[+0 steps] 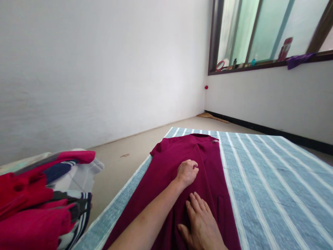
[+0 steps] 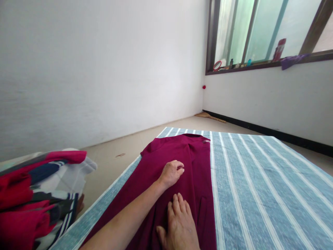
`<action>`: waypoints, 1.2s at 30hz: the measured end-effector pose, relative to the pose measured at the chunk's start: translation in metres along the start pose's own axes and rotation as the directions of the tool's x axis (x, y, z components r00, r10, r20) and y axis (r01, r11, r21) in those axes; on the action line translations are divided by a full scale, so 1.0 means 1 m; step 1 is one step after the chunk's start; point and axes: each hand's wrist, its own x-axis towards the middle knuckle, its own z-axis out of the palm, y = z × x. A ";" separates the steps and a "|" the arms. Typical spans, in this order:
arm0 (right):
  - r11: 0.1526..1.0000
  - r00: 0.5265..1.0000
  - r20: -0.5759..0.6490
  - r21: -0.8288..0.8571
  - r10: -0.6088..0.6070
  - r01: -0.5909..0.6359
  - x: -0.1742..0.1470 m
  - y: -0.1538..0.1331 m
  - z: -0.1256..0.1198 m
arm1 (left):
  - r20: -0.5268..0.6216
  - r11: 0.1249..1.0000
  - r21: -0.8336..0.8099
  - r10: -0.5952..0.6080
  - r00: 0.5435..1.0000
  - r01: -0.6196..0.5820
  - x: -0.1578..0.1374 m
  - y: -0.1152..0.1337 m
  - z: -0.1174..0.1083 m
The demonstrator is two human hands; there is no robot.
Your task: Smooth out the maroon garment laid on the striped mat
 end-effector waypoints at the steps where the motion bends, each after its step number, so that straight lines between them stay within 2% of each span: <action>1: 1.000 1.000 0.008 0.008 0.003 -0.003 0.000 0.000 0.000 | -0.008 1.000 -0.007 -0.014 1.000 0.014 0.009 0.003 0.008; 5: 0.999 1.000 0.003 0.031 0.011 -0.011 0.002 0.000 -0.001 | -0.036 0.997 -0.042 -0.061 0.997 0.059 0.029 0.002 0.039; 9: 0.999 1.000 -0.007 0.046 -0.005 0.005 0.005 0.003 0.003 | -0.052 0.995 -0.080 -0.057 0.997 0.052 0.030 -0.006 0.053; 17: 0.998 0.998 0.067 0.061 -0.010 0.006 0.011 0.007 0.006 | -0.111 0.987 -0.157 0.018 0.994 -0.035 0.024 -0.014 0.058; 24: 0.998 0.997 0.077 0.058 -0.006 0.001 0.008 0.003 0.000 | -0.138 0.982 -0.185 0.012 0.990 -0.038 0.025 -0.015 0.061; 31: 0.997 0.998 0.059 0.074 0.003 -0.007 0.011 0.005 0.002 | -0.165 0.989 -0.138 0.026 0.986 -0.050 0.025 -0.015 0.063; 36: 0.996 0.998 0.065 0.092 -0.003 -0.003 0.010 0.005 0.003 | -0.188 0.993 -0.050 0.096 0.977 -0.107 0.024 -0.015 0.064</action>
